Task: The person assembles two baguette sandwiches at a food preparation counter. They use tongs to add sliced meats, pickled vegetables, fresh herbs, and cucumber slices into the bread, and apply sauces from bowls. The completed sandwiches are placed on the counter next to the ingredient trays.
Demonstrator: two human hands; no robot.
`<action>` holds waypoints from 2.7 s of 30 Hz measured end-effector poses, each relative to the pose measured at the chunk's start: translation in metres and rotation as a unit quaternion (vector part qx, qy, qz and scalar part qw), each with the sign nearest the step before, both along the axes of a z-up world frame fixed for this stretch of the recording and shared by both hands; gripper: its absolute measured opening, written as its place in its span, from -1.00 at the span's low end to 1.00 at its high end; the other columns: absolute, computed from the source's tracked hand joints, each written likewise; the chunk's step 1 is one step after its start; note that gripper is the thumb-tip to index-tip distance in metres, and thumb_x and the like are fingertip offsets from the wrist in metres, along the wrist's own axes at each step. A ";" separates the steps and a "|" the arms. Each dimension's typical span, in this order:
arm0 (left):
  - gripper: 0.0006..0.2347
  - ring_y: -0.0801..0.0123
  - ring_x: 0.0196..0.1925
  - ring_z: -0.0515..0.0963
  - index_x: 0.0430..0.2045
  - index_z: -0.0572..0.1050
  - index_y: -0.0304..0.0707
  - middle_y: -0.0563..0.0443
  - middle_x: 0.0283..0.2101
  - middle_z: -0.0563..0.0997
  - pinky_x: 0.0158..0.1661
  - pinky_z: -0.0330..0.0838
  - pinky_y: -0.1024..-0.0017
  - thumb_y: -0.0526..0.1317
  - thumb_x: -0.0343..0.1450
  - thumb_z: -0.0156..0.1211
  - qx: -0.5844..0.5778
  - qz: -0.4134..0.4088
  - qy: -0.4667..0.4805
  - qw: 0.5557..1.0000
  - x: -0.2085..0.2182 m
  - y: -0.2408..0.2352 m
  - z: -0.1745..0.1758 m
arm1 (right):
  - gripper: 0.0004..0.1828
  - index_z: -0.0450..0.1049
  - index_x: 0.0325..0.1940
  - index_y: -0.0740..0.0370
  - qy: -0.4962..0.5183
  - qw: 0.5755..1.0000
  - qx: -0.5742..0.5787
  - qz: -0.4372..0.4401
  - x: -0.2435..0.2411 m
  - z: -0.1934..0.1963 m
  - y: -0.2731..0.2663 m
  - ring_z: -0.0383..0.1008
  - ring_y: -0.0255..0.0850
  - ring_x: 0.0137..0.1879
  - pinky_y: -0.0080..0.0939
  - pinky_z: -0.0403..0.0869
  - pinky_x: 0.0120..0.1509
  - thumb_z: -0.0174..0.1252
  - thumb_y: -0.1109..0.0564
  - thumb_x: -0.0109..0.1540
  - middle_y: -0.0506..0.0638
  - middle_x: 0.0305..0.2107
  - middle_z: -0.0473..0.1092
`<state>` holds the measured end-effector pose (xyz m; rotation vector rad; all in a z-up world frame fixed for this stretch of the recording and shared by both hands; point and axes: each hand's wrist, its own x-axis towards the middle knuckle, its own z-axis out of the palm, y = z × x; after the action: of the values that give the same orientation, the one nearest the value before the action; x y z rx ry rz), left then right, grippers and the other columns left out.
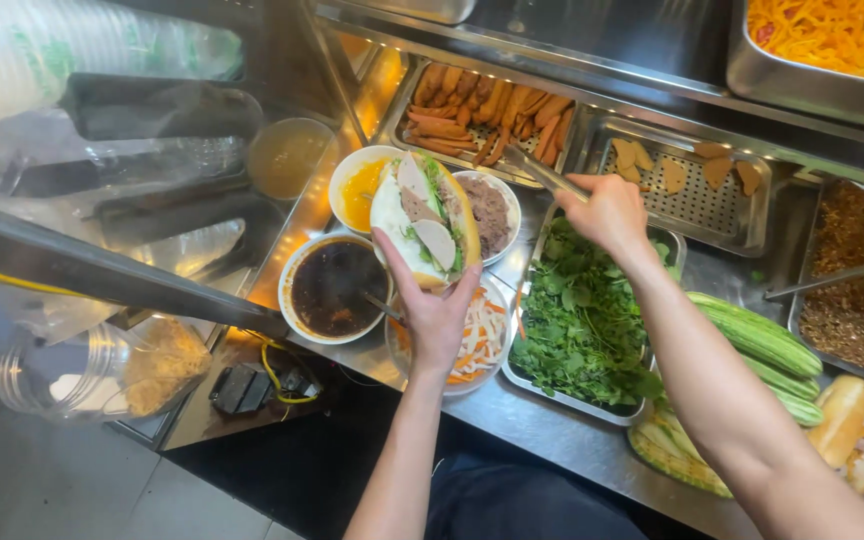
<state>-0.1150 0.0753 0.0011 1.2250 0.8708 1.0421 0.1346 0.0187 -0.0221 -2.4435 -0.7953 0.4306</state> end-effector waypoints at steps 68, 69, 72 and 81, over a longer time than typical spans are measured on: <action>-0.32 0.24 0.10 0.57 0.43 0.17 -0.36 -0.22 0.18 0.54 -0.03 0.50 0.32 0.00 0.43 0.18 -0.423 -0.536 -0.040 0.730 0.127 -0.255 0.019 | -0.54 0.46 0.28 0.20 0.298 0.549 0.594 -0.507 -0.121 0.035 -0.323 0.51 -0.05 0.17 0.08 0.49 0.29 0.03 -0.09 0.40 0.15 0.08 0.48; -0.48 0.21 0.04 0.63 0.28 0.35 -0.31 -0.18 0.08 0.61 -0.04 0.55 0.24 -0.02 0.45 0.17 -0.490 -0.509 -0.024 0.708 0.133 -0.267 0.018 | -0.51 0.43 0.31 0.23 0.254 0.592 0.553 -0.529 -0.119 0.027 -0.336 0.48 -0.11 0.19 0.02 0.49 0.31 0.10 -0.07 0.38 0.13 0.12 0.44; -0.61 0.17 -0.02 0.69 0.13 0.53 -0.24 -0.15 0.01 0.67 -0.05 0.59 0.14 -0.02 0.48 0.14 -0.555 -0.470 -0.006 0.686 0.151 -0.304 -0.002 | -0.44 0.34 0.40 0.24 0.147 0.707 0.430 -0.543 -0.110 0.016 -0.408 0.49 -0.20 -0.13 -0.21 0.49 -0.08 0.18 0.00 0.35 0.20 -0.01 0.48; -0.49 0.10 0.15 0.60 0.22 0.45 -0.23 -0.14 0.18 0.59 0.14 0.48 0.05 0.10 0.46 0.09 -0.521 -0.461 0.023 0.718 0.209 -0.439 -0.024 | -0.43 0.47 0.37 -0.21 -0.093 0.835 -0.066 -0.539 -0.016 -0.043 -0.672 0.56 0.08 0.09 0.13 0.54 0.10 0.21 -0.27 0.28 0.08 -0.04 0.56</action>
<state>0.0939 -0.3634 -0.0226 0.5088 0.5673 -0.3429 0.1189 -0.6529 -0.0655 -2.6160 0.6283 -0.2051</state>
